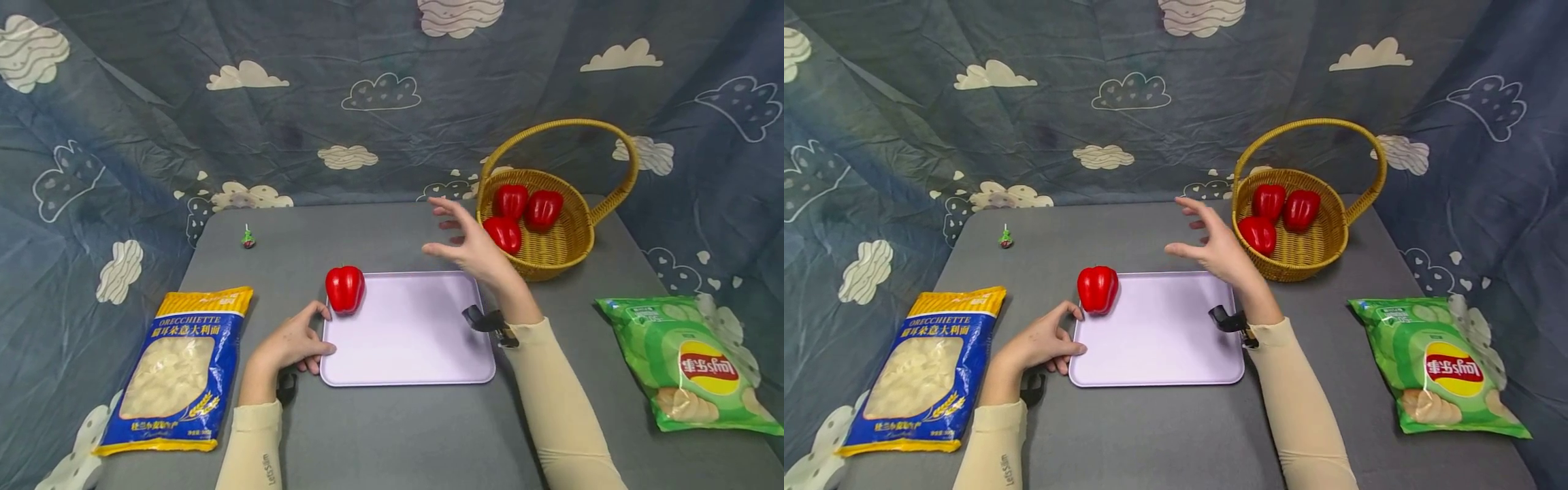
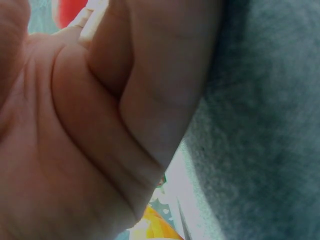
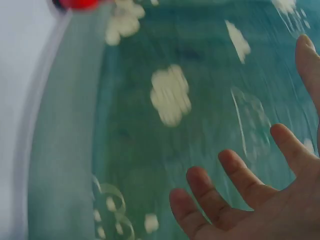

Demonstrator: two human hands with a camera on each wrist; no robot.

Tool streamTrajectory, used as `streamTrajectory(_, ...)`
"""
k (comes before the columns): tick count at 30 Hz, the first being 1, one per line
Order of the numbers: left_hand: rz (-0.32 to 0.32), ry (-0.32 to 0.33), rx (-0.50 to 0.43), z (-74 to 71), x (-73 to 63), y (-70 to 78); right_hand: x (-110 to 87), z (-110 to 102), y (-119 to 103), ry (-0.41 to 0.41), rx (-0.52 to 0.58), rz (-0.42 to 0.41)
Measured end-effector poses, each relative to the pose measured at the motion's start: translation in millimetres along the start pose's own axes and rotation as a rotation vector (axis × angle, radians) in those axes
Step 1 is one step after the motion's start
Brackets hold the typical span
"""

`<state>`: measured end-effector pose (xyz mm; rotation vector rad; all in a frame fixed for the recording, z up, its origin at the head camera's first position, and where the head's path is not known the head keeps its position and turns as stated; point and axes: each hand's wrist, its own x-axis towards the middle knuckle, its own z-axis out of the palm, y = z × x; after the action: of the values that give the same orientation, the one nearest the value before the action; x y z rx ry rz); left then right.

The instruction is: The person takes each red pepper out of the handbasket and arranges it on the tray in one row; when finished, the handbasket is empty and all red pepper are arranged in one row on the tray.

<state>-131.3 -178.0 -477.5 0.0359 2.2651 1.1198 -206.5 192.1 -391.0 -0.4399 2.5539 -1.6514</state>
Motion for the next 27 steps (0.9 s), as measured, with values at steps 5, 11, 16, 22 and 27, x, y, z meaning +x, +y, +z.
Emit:
streamTrajectory(5, -0.002, -0.004, -0.009, 0.5, -0.6, 0.0, -12.6, -43.2, 8.5, 0.160, 0.017, 0.087)
streamTrajectory(11, 0.019, -0.008, -0.013, 1.3, 0.5, -1.0, -20.1, -79.9, 29.7, 0.261, -0.008, 0.176)
streamTrajectory(16, 0.028, -0.008, -0.008, 1.5, 0.3, -0.7, -19.8, -99.6, 53.1, 0.287, 0.002, 0.232)
streamTrajectory(22, 0.013, -0.007, -0.014, 0.9, -0.5, -0.1, -10.6, -108.1, 77.0, 0.269, -0.007, 0.307)
streamTrajectory(27, 0.018, -0.009, -0.020, -0.1, -0.1, 0.1, -2.0, -109.2, 88.0, 0.235, -0.022, 0.335)
